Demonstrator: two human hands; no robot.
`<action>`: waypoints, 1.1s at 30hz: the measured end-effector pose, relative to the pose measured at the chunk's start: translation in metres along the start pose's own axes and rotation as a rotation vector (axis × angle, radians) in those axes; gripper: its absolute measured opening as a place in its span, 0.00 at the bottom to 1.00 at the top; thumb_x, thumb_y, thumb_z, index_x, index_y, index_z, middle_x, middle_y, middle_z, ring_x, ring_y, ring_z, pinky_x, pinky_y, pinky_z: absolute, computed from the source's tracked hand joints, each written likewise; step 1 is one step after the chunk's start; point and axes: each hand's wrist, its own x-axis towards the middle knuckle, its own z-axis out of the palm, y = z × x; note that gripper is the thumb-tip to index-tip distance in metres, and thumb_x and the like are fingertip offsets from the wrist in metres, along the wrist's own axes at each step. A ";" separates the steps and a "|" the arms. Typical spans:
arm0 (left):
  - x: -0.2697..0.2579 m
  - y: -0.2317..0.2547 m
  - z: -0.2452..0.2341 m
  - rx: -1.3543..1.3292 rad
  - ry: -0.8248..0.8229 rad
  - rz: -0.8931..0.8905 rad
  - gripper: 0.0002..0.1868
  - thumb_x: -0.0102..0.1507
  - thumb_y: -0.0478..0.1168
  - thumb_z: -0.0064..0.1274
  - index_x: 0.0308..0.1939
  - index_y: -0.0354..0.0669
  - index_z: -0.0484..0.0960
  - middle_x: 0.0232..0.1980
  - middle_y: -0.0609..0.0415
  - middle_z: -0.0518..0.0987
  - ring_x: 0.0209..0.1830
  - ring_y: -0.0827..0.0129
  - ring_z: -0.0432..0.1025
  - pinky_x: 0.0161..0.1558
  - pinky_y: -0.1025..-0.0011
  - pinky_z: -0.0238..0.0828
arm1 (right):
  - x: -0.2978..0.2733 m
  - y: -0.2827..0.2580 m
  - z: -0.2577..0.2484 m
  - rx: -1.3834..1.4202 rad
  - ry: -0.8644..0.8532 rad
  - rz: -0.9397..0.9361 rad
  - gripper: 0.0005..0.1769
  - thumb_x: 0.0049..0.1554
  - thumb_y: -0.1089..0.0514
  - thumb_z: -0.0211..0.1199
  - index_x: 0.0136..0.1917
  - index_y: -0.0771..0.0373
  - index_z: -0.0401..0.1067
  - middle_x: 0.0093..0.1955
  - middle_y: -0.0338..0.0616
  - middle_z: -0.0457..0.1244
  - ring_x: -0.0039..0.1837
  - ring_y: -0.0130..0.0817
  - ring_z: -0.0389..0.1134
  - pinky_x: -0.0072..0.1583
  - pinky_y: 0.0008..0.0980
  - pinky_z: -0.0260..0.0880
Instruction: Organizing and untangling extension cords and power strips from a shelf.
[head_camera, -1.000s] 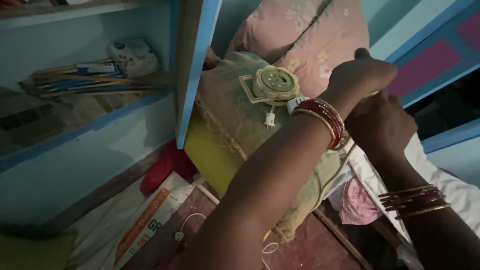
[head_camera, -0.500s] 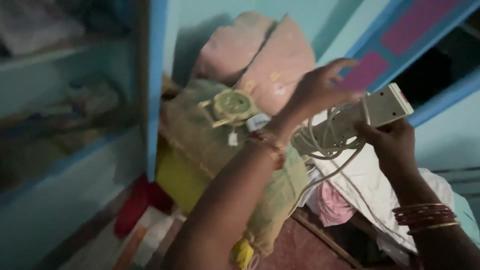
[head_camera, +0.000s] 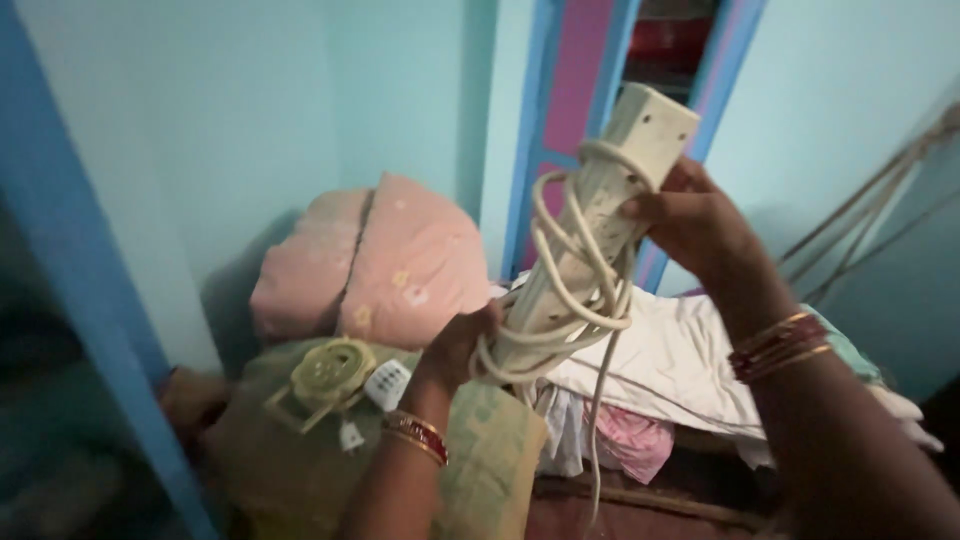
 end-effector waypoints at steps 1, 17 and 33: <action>-0.003 -0.003 0.009 0.001 0.049 0.037 0.45 0.68 0.67 0.46 0.70 0.26 0.71 0.58 0.48 0.79 0.54 0.70 0.74 0.53 0.75 0.77 | -0.002 0.001 0.001 0.090 -0.027 -0.030 0.23 0.54 0.65 0.66 0.62 0.71 0.69 0.57 0.52 0.67 0.61 0.44 0.71 0.67 0.47 0.74; 0.037 -0.004 0.109 -0.566 -0.175 -0.232 0.36 0.63 0.45 0.59 0.67 0.24 0.65 0.56 0.34 0.78 0.51 0.52 0.77 0.48 0.64 0.81 | -0.034 0.061 -0.002 0.968 -0.079 -0.406 0.28 0.63 0.56 0.68 0.69 0.74 0.64 0.62 0.61 0.65 0.63 0.46 0.70 0.64 0.42 0.76; 0.022 0.068 0.251 -0.002 0.273 -0.041 0.27 0.56 0.40 0.66 0.55 0.30 0.76 0.44 0.47 0.81 0.41 0.65 0.77 0.45 0.69 0.77 | -0.082 0.079 -0.047 0.798 0.221 -0.265 0.42 0.56 0.43 0.68 0.76 0.66 0.61 0.68 0.57 0.63 0.68 0.46 0.66 0.73 0.45 0.65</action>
